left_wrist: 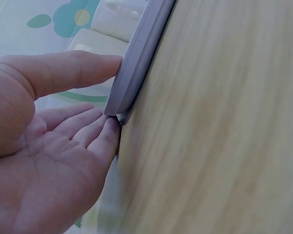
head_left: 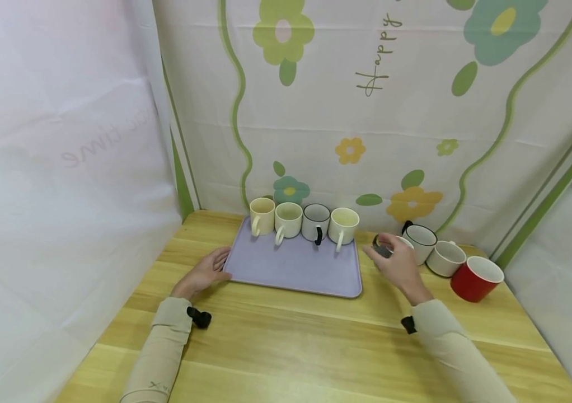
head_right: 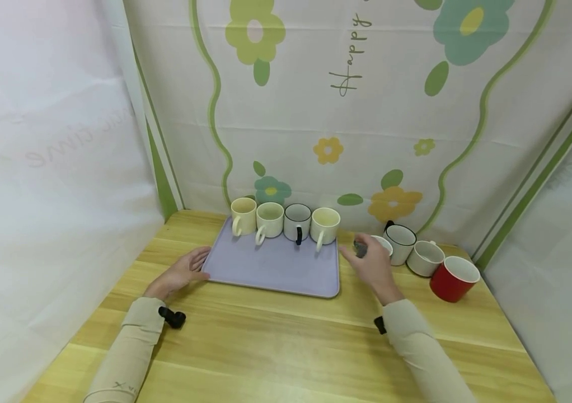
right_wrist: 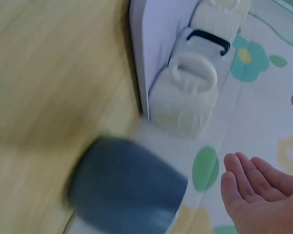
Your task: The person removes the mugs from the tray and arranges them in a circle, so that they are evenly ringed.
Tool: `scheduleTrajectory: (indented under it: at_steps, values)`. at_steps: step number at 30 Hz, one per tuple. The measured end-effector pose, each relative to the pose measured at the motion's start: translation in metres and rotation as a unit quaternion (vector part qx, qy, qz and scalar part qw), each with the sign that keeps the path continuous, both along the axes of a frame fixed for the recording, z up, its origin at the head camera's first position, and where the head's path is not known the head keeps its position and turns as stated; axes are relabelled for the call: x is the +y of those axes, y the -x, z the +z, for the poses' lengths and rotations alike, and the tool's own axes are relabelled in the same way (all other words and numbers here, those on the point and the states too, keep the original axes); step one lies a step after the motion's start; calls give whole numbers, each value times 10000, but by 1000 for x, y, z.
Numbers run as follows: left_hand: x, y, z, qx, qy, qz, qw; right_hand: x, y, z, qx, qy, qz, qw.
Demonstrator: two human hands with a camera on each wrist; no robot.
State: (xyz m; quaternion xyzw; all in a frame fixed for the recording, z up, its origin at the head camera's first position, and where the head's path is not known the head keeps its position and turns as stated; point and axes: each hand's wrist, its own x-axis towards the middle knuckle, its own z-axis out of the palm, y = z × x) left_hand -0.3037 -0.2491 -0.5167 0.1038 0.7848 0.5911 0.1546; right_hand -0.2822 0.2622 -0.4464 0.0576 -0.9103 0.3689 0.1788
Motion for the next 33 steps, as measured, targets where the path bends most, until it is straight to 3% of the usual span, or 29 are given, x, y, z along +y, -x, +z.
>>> scheduleTrajectory:
  at_steps: [8,16,22,26,33]
  values:
    - [2,-1,2,21,0,-59,10000,-42,39,-22,-952,553,132,9938]
    - [1,0,1,63,-46,-50,10000,-57,70,-43,-1685,1449,-453,9739]
    - [1,0,1,67,-77,-74,9999,-70,80,-48,-1716,2067,-903,9590]
    - [0,-1,2,67,-128,-65,9999,-77,84,-49,-1731,2617,-908,9451]
    - [1,-2,2,65,-93,-65,9999,-80,77,-42,-1738,3120,-1049,9281]
